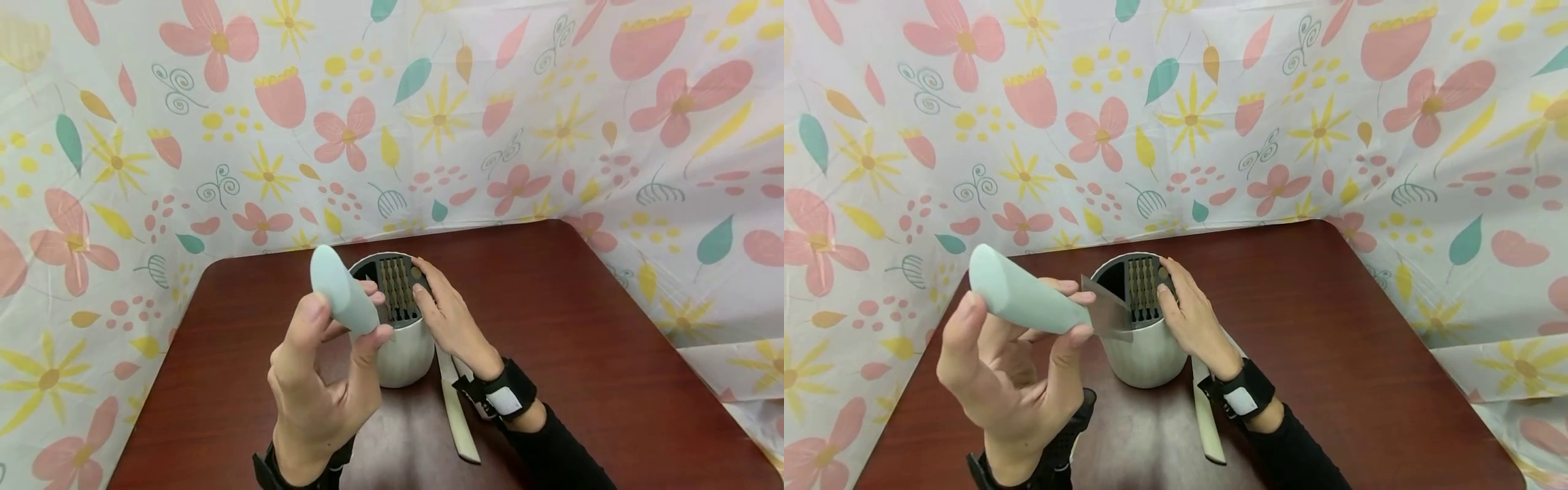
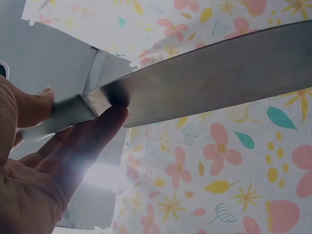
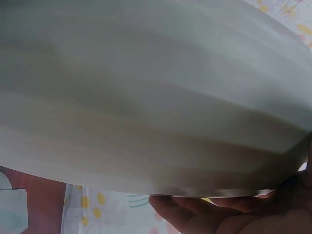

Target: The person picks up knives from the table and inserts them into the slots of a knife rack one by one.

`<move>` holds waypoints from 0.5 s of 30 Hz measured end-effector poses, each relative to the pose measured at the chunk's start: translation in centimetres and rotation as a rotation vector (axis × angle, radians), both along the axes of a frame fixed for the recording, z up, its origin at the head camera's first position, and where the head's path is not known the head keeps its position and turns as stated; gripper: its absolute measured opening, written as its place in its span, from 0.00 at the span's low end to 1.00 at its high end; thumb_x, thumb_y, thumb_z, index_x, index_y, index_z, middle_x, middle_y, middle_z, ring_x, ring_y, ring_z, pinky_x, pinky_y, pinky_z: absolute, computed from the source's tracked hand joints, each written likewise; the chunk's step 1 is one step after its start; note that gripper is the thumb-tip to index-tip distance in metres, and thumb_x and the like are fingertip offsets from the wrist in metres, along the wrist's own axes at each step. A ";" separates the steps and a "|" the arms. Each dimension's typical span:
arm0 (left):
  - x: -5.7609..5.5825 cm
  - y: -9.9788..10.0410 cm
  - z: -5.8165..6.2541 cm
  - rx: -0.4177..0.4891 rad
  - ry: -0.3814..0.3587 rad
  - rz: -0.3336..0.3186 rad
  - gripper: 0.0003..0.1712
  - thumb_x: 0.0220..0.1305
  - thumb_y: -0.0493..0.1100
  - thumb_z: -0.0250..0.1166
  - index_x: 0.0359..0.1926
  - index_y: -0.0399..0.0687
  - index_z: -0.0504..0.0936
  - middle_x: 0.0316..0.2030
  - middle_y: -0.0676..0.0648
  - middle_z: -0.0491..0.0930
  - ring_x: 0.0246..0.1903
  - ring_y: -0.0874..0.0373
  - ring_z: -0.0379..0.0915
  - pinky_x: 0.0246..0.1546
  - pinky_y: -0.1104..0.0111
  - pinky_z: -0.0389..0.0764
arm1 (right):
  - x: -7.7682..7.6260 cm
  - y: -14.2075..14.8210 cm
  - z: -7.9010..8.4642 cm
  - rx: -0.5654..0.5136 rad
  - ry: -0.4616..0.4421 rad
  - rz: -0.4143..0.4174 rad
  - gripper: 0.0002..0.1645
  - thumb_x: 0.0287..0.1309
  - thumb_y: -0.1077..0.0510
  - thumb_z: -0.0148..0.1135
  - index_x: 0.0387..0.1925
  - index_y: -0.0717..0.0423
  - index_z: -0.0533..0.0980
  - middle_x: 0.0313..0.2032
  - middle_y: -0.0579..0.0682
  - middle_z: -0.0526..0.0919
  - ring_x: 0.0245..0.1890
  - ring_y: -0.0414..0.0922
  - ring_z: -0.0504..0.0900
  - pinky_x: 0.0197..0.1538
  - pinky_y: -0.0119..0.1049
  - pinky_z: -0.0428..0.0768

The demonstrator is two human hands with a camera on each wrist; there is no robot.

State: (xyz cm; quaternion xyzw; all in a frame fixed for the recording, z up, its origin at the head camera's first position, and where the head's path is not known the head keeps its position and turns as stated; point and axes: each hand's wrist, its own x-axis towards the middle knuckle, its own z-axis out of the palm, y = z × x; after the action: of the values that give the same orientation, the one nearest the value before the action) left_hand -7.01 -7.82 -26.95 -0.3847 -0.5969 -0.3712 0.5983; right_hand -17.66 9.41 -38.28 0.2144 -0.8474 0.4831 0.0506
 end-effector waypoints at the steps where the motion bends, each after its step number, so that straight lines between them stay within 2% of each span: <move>1: 0.0 -0.1 0.1 0.004 -0.013 0.009 0.31 0.66 0.37 0.68 0.63 0.30 0.63 0.37 0.28 0.81 0.37 0.42 0.86 0.37 0.63 0.89 | 0.1 0.0 0.0 -0.001 -0.004 0.000 0.30 0.80 0.43 0.37 0.79 0.35 0.53 0.79 0.45 0.56 0.80 0.47 0.57 0.77 0.57 0.63; 5: 0.0 -0.3 0.4 0.001 -0.054 0.044 0.33 0.68 0.38 0.67 0.66 0.31 0.62 0.42 0.27 0.81 0.39 0.44 0.85 0.36 0.63 0.89 | 0.3 0.1 -0.3 -0.005 -0.016 0.008 0.31 0.80 0.42 0.37 0.79 0.37 0.53 0.79 0.45 0.57 0.80 0.48 0.58 0.76 0.58 0.63; 8: -0.3 -0.4 0.9 0.006 -0.075 0.040 0.33 0.68 0.37 0.66 0.68 0.32 0.61 0.45 0.27 0.80 0.40 0.45 0.85 0.36 0.64 0.89 | 0.3 0.1 -0.3 -0.011 -0.015 0.018 0.32 0.80 0.42 0.36 0.79 0.40 0.53 0.79 0.46 0.56 0.80 0.48 0.58 0.76 0.58 0.63; 15: -1.0 -0.4 1.7 0.043 -0.118 0.024 0.34 0.68 0.36 0.66 0.69 0.35 0.62 0.48 0.29 0.78 0.41 0.45 0.85 0.36 0.65 0.89 | 0.2 0.1 0.0 -0.014 -0.009 0.016 0.31 0.80 0.42 0.36 0.79 0.36 0.52 0.79 0.45 0.56 0.80 0.47 0.57 0.76 0.58 0.63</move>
State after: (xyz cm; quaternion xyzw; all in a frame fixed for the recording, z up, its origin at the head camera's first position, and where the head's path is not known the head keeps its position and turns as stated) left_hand -7.96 -8.25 -25.28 -0.3418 -0.6278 -0.3987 0.5745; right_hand -17.47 9.49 -38.33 0.2187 -0.8424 0.4905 0.0442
